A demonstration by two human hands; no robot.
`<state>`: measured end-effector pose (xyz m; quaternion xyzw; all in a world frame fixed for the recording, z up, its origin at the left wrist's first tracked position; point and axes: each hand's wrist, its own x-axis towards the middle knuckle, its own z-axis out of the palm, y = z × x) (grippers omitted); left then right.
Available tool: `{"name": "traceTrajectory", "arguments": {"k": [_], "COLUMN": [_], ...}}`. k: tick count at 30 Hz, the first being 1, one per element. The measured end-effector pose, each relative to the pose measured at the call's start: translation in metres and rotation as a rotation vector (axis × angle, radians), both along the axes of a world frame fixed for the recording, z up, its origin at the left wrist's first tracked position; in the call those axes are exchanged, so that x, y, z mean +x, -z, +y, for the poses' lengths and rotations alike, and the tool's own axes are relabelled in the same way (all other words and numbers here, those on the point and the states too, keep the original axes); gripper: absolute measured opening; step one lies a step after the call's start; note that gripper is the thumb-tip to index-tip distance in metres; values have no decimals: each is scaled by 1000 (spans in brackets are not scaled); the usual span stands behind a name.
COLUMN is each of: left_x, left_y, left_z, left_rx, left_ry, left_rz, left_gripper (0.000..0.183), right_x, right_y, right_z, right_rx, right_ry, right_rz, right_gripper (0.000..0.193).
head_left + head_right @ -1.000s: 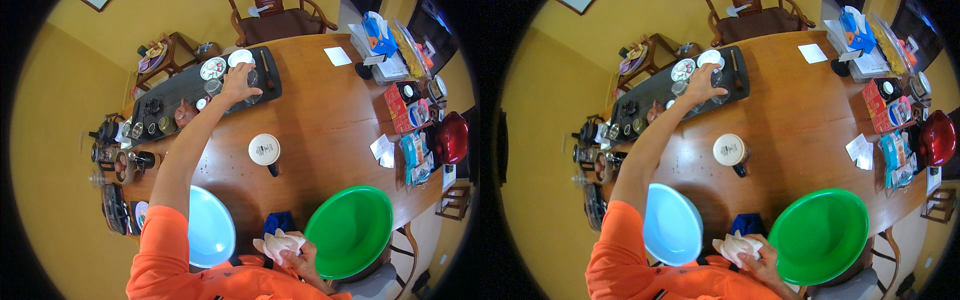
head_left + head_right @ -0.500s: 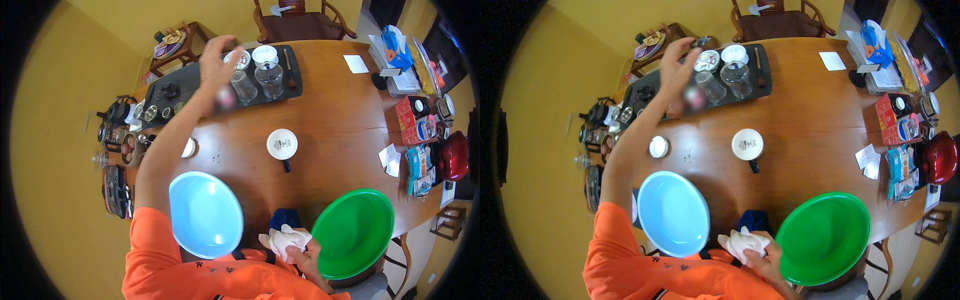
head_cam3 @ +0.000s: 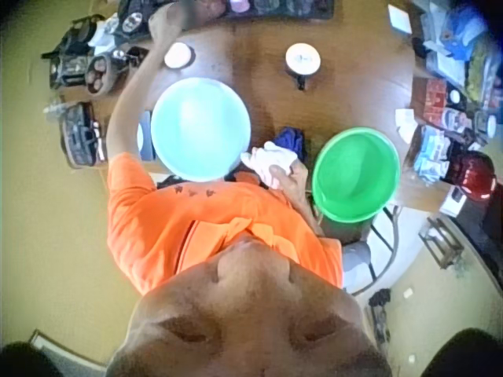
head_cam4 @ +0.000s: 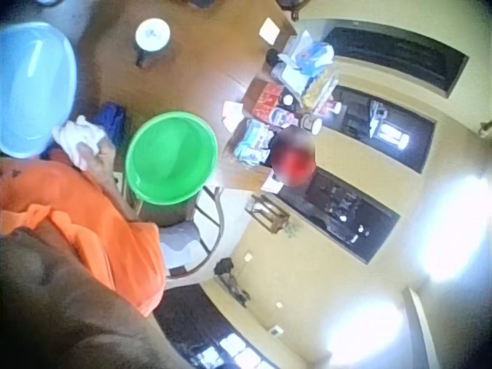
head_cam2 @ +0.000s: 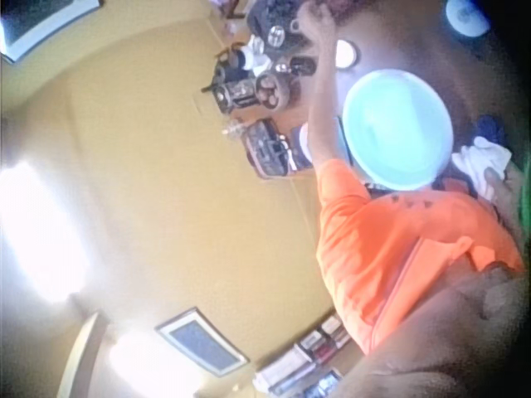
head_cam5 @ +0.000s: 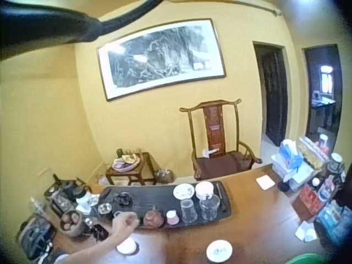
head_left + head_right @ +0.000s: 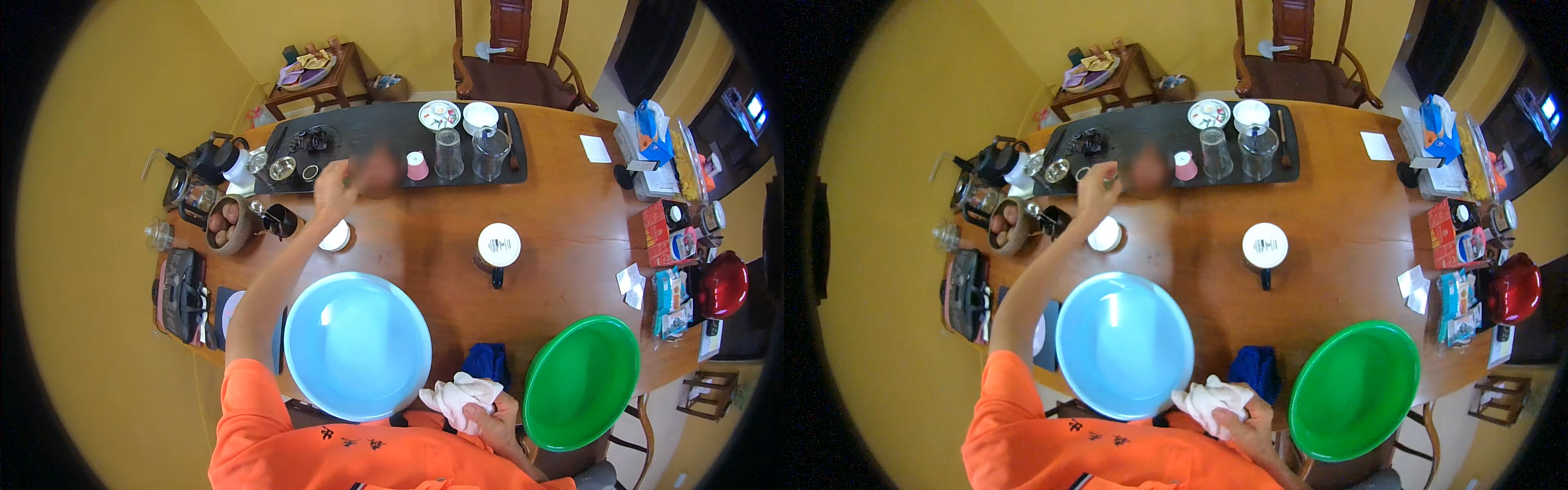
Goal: The person dries various items including a mug, small metal bowl, glass, small cup, teapot, and a small jar using a white cloth. Each item is wiped and then placed on a black tray on the table. The person then walks away from the table.
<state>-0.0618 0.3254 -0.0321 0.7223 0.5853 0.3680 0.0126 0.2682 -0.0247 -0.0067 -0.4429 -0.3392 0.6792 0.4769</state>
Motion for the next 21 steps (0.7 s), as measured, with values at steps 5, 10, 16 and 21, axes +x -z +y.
{"name": "traceTrajectory", "arguments": {"k": [5,10,16,21], "left_x": [67,89,93,88], "left_y": [3,50,75,78], "left_z": [41,94,110,110], "left_rx": [-75,12,-71,71], "left_ry": [100,137,119,150], "left_rz": [314,482,612,576], "left_gripper": [19,14,16,14], "right_x": [-16,-6,11,14], "right_y": [-3,7,11,17], "right_z": [-2,0,12,14], "right_rx": [0,-57,-105,-83], "right_ry": [-3,34,77,23], "right_rz": [-10,-81,-102,-152], "right_gripper": [31,33,35,36]}}
